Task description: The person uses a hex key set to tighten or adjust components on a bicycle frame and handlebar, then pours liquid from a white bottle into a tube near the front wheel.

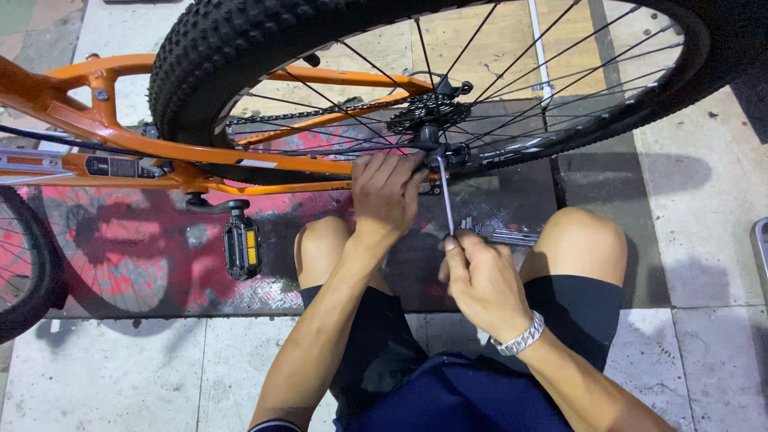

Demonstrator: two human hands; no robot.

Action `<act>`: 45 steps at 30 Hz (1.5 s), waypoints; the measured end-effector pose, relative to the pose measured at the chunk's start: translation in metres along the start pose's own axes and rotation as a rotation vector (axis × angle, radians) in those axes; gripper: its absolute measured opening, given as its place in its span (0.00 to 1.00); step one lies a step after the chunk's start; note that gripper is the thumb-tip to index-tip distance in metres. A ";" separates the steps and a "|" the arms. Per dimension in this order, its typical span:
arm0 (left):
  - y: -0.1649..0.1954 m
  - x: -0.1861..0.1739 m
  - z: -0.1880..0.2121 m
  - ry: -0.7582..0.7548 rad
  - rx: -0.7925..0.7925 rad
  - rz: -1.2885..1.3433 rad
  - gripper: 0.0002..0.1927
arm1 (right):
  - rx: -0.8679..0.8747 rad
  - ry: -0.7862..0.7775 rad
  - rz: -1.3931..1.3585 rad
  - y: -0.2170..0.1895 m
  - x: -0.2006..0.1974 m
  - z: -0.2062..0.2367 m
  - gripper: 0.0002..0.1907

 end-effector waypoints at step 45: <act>0.000 -0.001 -0.010 -0.049 0.013 -0.012 0.13 | -0.498 0.045 0.377 -0.040 -0.033 -0.096 0.07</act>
Point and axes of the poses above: each hand's wrist, its own z-axis away from the middle knuckle, its own x-axis out of the palm, y = z × x, the point moved 7 cm from there along -z, towards the middle knuckle, and after that the axes turned 10 degrees about -z, right-handed, at the moved point
